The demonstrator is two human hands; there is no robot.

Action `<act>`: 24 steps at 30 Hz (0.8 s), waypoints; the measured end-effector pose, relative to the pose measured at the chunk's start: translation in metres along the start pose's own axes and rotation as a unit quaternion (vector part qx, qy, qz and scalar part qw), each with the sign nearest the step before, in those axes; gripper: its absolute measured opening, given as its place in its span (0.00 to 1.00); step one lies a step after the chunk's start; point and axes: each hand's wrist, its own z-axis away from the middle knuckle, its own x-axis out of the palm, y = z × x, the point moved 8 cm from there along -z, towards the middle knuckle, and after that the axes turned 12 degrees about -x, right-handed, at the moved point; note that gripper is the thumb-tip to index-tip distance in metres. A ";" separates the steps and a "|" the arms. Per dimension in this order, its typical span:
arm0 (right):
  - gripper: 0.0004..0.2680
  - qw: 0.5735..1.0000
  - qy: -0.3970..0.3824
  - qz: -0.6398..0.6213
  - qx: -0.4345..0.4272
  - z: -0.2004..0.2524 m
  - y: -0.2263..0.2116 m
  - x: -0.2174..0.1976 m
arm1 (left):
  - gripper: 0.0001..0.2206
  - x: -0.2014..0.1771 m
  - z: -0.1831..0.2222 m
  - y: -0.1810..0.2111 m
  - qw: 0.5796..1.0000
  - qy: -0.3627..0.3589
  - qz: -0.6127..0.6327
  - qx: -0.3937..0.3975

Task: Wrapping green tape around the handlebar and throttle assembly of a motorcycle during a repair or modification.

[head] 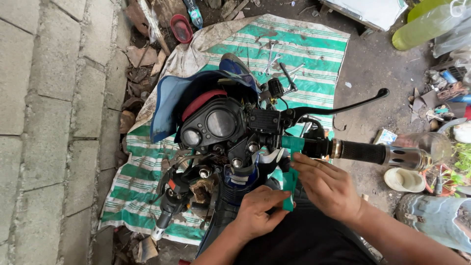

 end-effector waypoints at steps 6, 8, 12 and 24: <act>0.15 0.779 0.019 -0.249 0.575 0.120 0.038 0.062 | 0.20 -0.001 0.001 -0.007 0.997 0.004 -0.041 0.058; 0.12 0.734 0.064 -0.349 0.579 0.118 0.041 0.081 | 0.19 0.000 -0.003 0.001 0.996 -0.003 -0.038 0.078; 0.10 0.669 0.169 -0.432 0.581 0.114 0.044 0.102 | 0.18 0.000 -0.003 0.001 0.992 0.015 -0.055 0.115; 0.12 0.806 0.063 -0.177 0.561 0.111 0.053 0.079 | 0.14 0.012 0.009 -0.009 0.972 -0.061 -0.129 0.187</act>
